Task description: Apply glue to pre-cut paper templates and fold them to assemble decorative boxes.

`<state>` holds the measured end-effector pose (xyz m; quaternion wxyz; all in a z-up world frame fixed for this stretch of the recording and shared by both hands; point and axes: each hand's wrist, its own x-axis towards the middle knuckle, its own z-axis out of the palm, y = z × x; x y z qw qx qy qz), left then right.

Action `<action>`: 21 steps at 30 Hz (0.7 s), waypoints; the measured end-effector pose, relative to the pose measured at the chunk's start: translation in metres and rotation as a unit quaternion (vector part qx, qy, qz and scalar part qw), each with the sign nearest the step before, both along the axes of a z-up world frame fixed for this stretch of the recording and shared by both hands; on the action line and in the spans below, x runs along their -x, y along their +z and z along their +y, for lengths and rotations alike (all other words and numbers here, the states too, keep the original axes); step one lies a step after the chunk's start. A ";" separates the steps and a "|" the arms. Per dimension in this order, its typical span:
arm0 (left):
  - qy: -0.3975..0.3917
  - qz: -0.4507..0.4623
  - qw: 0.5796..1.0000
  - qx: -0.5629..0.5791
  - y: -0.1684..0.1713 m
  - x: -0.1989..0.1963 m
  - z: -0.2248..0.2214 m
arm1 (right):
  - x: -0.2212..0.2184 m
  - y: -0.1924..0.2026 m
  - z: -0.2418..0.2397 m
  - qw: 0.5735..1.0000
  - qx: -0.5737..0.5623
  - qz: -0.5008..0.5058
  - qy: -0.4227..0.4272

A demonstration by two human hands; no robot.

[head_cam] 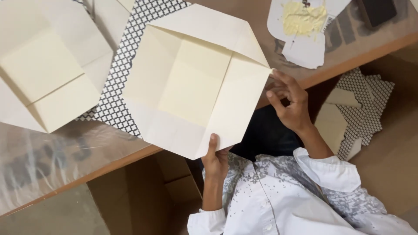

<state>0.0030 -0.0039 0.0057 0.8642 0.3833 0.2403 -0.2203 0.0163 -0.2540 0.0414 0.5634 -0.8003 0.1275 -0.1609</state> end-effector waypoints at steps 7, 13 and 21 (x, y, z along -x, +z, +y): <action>-0.004 -0.028 1.000 0.004 0.007 0.003 0.002 | -0.002 -0.001 -0.002 0.997 0.080 0.015 0.006; -0.016 -0.014 1.000 0.000 0.016 0.002 0.002 | -0.003 -0.001 -0.002 0.994 0.112 -0.005 0.002; -0.005 -0.025 1.000 0.012 0.021 0.002 -0.001 | -0.003 0.001 -0.001 0.980 0.199 -0.006 0.003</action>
